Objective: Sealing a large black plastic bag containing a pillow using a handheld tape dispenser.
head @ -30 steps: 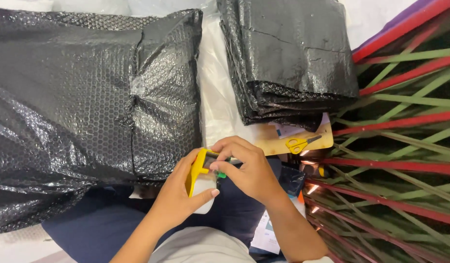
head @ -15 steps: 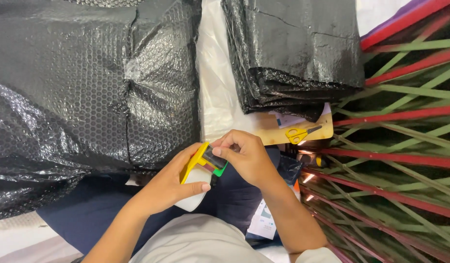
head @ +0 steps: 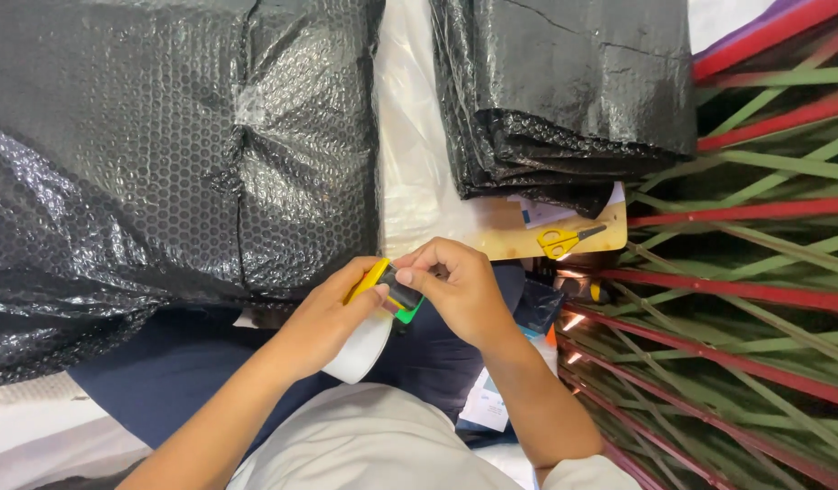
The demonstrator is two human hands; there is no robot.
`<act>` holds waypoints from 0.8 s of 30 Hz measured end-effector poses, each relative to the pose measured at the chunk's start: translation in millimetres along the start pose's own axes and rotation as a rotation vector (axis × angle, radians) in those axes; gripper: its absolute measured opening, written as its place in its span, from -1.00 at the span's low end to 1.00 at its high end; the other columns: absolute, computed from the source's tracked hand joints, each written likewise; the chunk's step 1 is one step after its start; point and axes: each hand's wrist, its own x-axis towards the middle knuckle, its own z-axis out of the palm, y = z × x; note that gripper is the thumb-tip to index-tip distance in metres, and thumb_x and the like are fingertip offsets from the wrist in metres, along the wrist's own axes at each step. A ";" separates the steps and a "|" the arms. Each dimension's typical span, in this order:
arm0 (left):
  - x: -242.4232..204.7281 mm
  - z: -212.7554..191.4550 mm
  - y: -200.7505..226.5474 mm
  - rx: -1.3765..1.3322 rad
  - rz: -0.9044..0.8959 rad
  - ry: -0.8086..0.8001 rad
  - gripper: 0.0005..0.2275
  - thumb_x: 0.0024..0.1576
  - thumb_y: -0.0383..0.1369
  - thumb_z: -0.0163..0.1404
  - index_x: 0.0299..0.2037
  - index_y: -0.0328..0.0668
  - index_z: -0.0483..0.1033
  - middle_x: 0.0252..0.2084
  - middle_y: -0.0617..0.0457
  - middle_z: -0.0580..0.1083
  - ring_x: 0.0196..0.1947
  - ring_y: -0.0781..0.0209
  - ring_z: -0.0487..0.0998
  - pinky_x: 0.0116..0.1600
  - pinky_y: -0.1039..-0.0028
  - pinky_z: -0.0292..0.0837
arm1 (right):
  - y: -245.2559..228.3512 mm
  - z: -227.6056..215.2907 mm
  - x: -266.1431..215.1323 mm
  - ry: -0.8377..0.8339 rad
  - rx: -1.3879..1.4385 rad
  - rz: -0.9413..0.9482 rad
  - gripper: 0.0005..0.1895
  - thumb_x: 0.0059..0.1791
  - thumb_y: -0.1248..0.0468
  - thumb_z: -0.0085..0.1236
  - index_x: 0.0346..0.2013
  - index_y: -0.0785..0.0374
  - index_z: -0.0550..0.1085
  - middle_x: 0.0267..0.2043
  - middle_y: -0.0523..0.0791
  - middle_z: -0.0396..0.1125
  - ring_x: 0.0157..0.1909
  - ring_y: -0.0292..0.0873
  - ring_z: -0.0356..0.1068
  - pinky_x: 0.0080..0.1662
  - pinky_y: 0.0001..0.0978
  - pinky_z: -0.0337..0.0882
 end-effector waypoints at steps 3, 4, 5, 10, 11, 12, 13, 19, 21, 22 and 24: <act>7.5 -3.9 -8.0 0.070 0.072 0.023 -0.52 0.18 -0.04 -0.04 0.28 0.04 0.42 0.01 -0.13 0.51 0.04 -0.03 0.61 0.04 0.32 0.54 | 11.1 -6.4 3.7 0.017 0.166 0.153 -0.82 -0.01 0.34 0.27 -0.40 0.42 0.49 -0.40 -0.02 0.50 -0.40 -0.28 0.53 -0.28 -0.48 0.62; 6.7 -4.6 -7.5 0.067 0.072 0.019 -0.52 0.18 -0.04 -0.04 0.28 0.04 0.42 0.01 -0.13 0.51 0.04 -0.03 0.61 0.04 0.32 0.54 | 8.7 -5.5 3.0 0.019 0.164 0.157 -0.82 -0.01 0.34 0.27 -0.40 0.42 0.49 -0.40 -0.02 0.50 -0.40 -0.28 0.53 -0.28 -0.48 0.62; 5.9 -5.2 -6.8 0.077 0.080 0.021 -0.53 0.18 -0.04 -0.05 0.27 0.02 0.42 0.01 -0.13 0.51 0.05 -0.02 0.60 0.04 0.30 0.54 | 6.0 -4.8 2.9 0.019 0.160 0.158 -0.81 -0.01 0.33 0.28 -0.38 0.43 0.49 -0.41 0.01 0.49 -0.40 -0.26 0.53 -0.28 -0.44 0.62; -5.8 -13.5 9.9 0.053 0.097 -0.006 -0.51 0.22 -0.13 -0.11 0.34 -0.15 0.34 0.10 -0.28 0.47 0.12 -0.13 0.55 0.14 0.19 0.46 | 2.0 -2.2 3.1 0.012 0.181 0.141 -0.80 -0.01 0.33 0.28 -0.36 0.45 0.50 -0.41 0.02 0.49 -0.39 -0.27 0.53 -0.28 -0.42 0.63; -6.6 -14.8 9.6 0.050 0.106 -0.017 -0.49 0.23 -0.13 -0.15 0.36 -0.18 0.31 0.11 -0.29 0.46 0.14 -0.15 0.52 0.17 0.16 0.45 | 2.7 -2.0 3.0 0.010 0.192 0.142 -0.80 -0.01 0.33 0.29 -0.36 0.45 0.49 -0.38 0.04 0.49 -0.38 -0.27 0.53 -0.27 -0.40 0.64; -7.4 -16.2 9.4 0.046 0.114 -0.027 -0.47 0.24 -0.12 -0.18 0.38 -0.21 0.28 0.12 -0.30 0.45 0.16 -0.17 0.50 0.19 0.13 0.43 | 3.3 -1.7 2.9 0.009 0.203 0.143 -0.80 -0.01 0.33 0.29 -0.37 0.45 0.49 -0.36 0.05 0.50 -0.37 -0.26 0.53 -0.25 -0.38 0.64; -6.8 -15.5 5.6 0.047 0.113 -0.026 -0.47 0.24 -0.12 -0.18 0.38 -0.21 0.28 0.12 -0.30 0.45 0.16 -0.17 0.50 0.19 0.13 0.43 | 3.7 -1.2 2.8 0.008 0.204 0.143 -0.80 -0.01 0.33 0.29 -0.37 0.45 0.49 -0.36 0.05 0.50 -0.37 -0.26 0.53 -0.25 -0.38 0.64; -0.4 -14.8 -4.8 0.162 0.100 0.029 -0.51 0.17 -0.07 -0.01 0.27 -0.07 0.39 0.01 -0.15 0.49 0.04 -0.02 0.56 0.04 0.25 0.50 | 7.3 -3.7 1.7 -0.048 0.178 0.118 -0.83 0.01 0.32 0.26 -0.34 0.39 0.49 -0.39 0.02 0.46 -0.36 -0.27 0.50 -0.24 -0.38 0.65; 1.6 -17.4 -5.5 0.153 0.083 0.043 -0.50 0.10 -0.10 0.07 0.23 -0.10 0.43 -0.07 -0.15 0.50 -0.05 0.02 0.57 -0.06 0.33 0.52 | 1.2 -2.3 0.6 -0.045 0.164 0.127 -0.83 0.00 0.31 0.27 -0.33 0.39 0.50 -0.46 -0.02 0.40 -0.38 -0.28 0.48 -0.22 -0.38 0.65; 2.0 -18.3 -5.0 0.152 0.084 0.043 -0.50 0.10 -0.10 0.07 0.23 -0.10 0.43 -0.07 -0.15 0.50 -0.05 0.02 0.57 -0.06 0.33 0.52 | 3.0 -2.6 1.2 -0.045 0.162 0.127 -0.83 0.00 0.31 0.27 -0.33 0.39 0.50 -0.46 -0.02 0.40 -0.38 -0.28 0.48 -0.22 -0.38 0.65; 1.5 -20.0 -4.9 0.134 0.084 0.054 -0.50 0.07 -0.12 0.11 0.20 -0.14 0.46 -0.13 -0.17 0.51 -0.11 0.03 0.58 -0.11 0.35 0.52 | 7.1 -2.0 1.8 -0.034 0.179 0.139 -0.83 0.01 0.32 0.26 -0.33 0.41 0.49 -0.48 -0.02 0.37 -0.40 -0.28 0.47 -0.23 -0.35 0.65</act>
